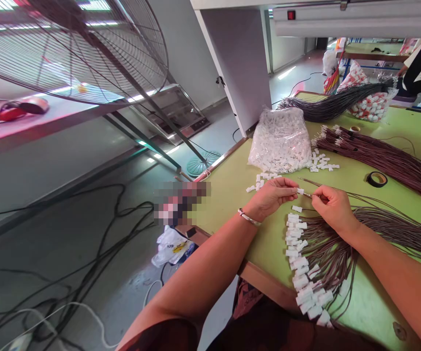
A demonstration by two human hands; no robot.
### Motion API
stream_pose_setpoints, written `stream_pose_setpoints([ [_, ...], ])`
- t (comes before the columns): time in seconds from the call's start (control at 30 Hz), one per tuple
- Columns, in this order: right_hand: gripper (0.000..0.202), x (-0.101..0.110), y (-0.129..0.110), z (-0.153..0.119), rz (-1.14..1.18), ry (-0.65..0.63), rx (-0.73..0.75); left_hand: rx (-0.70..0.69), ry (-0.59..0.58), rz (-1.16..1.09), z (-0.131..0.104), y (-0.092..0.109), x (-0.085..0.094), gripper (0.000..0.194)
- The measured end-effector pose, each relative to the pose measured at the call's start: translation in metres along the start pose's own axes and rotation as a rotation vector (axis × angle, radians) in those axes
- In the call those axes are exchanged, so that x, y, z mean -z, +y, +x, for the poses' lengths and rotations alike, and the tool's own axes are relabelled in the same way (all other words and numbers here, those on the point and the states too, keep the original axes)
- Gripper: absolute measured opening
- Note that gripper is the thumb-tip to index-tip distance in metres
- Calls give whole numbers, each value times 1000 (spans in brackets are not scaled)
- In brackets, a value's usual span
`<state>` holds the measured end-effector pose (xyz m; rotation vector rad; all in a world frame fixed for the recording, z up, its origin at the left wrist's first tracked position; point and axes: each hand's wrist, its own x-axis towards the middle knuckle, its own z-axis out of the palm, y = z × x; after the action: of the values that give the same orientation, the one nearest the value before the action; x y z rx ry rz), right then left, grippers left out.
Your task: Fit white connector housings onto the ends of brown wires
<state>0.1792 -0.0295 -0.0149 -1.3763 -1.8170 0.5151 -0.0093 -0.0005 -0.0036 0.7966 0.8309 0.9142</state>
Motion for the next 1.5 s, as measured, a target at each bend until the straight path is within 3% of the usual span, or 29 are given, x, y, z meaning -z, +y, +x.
stream_pose_setpoints([
  [0.2,14,0,-1,-1,-105,16,61,-56,52,59,0,-3,-2,21],
  [0.43,13,-2,0,-2,-124,0,31,-163,13,135,2,-9,-6,19],
  [0.63,14,-2,-2,-3,-210,22,103,-193,-9,145,2,-18,-10,17],
  [0.8,14,-2,-1,-2,-123,-17,100,-191,-21,112,0,-17,-11,17],
  [1.0,14,-2,4,0,51,-54,20,-214,45,77,-2,-17,-14,17],
  [1.2,14,-3,2,1,-17,-40,73,-237,30,180,0,-22,-14,14],
  [1.5,16,-3,4,2,-17,-131,45,-281,-19,308,2,-19,-9,12],
])
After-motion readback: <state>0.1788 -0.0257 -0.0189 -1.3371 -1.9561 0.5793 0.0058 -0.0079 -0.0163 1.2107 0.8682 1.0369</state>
